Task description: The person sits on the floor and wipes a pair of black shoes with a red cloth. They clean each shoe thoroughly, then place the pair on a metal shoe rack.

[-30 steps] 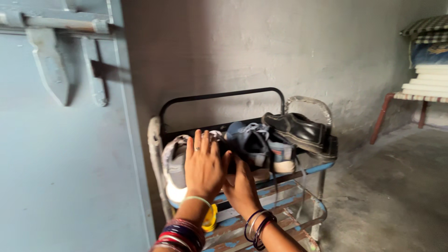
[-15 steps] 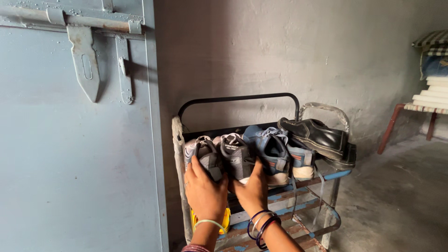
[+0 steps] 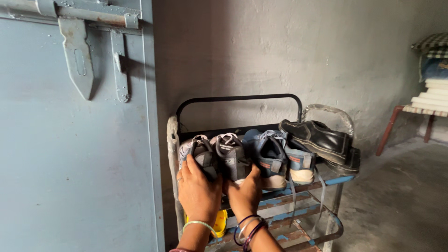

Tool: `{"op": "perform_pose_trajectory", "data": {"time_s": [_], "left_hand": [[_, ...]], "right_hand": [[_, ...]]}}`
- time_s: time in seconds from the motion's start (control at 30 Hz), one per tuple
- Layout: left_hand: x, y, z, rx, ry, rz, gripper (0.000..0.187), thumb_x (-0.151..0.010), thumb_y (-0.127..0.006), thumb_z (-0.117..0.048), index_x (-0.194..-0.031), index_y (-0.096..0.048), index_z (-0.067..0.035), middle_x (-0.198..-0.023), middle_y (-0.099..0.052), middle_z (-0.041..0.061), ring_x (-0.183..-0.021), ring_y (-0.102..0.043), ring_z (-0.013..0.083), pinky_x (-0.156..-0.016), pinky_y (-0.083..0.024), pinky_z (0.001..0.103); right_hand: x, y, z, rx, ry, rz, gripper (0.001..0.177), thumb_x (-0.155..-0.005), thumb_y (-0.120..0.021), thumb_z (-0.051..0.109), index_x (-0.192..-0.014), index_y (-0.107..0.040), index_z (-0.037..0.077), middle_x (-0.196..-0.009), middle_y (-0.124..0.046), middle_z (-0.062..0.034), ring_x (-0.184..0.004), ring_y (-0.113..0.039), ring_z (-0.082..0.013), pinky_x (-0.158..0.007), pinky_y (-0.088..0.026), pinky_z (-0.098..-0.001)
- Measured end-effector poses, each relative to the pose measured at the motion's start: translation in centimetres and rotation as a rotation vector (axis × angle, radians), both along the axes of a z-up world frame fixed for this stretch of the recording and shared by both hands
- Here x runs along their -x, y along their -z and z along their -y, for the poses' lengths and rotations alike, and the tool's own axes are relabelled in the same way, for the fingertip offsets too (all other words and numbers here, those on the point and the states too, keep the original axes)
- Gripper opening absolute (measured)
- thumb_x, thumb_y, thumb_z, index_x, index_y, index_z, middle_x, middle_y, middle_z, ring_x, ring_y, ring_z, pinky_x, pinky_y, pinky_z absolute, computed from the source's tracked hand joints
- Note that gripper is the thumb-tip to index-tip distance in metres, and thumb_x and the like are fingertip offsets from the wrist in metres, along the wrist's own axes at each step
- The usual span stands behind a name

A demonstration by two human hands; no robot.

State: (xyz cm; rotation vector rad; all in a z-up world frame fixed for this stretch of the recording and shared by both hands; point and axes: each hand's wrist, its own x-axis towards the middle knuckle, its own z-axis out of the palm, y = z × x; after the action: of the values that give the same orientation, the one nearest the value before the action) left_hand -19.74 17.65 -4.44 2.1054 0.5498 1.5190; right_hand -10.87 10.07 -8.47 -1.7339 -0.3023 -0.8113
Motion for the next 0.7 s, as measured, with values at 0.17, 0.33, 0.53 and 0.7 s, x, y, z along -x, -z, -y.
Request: {"op": "perform_pose_trajectory", "data": {"time_s": [0.17, 0.33, 0.53, 0.7], "left_hand": [[0.2, -0.2, 0.9, 0.020, -0.004, -0.078, 0.099, -0.070, -0.083, -0.035, -0.145, -0.033, 0.004, -0.145, -0.044, 0.027, -0.134, -0.040, 0.0452, -0.110, -0.036, 0.051], [0.7, -0.6, 3.3, -0.281, -0.081, 0.007, 0.101, -0.065, -0.078, -0.029, -0.147, -0.031, 0.008, -0.156, -0.033, 0.029, -0.146, -0.024, 0.0495, -0.115, -0.015, 0.069], [-3.1, -2.4, 6.7, -0.937, 0.165, -0.238, 0.039, -0.097, -0.057, -0.027, -0.127, -0.063, -0.003, -0.148, -0.054, 0.017, -0.153, -0.032, 0.0373, -0.126, -0.018, 0.056], [-8.4, -4.6, 9.0, -0.929, 0.282, -0.607, 0.051, -0.096, -0.052, -0.044, -0.125, -0.066, -0.005, -0.143, -0.055, 0.018, -0.146, -0.034, 0.0360, -0.120, -0.018, 0.056]], "right_hand": [[-0.5, 0.7, 1.0, 0.101, -0.056, 0.088, 0.084, -0.070, -0.086, 0.024, -0.138, -0.043, -0.002, -0.128, -0.060, -0.0251, -0.122, -0.056, -0.0429, -0.104, -0.043, -0.0451], [-0.2, 1.2, 4.6, 0.200, -0.144, 0.296, 0.083, -0.070, -0.084, 0.016, -0.141, -0.044, -0.002, -0.136, -0.057, -0.0264, -0.130, -0.052, -0.0401, -0.109, -0.040, -0.0453], [-3.4, 0.3, 11.7, 0.077, 0.224, 0.278, 0.082, -0.071, -0.088, 0.022, -0.140, -0.048, 0.000, -0.136, -0.057, -0.0259, -0.131, -0.050, -0.0412, -0.111, -0.038, -0.0476], [-8.8, 0.2, 15.4, 0.099, 0.312, 0.085, 0.105, -0.062, -0.093, 0.043, -0.141, -0.043, -0.006, -0.135, -0.054, -0.0298, -0.129, -0.050, -0.0446, -0.107, -0.040, -0.0486]]}}
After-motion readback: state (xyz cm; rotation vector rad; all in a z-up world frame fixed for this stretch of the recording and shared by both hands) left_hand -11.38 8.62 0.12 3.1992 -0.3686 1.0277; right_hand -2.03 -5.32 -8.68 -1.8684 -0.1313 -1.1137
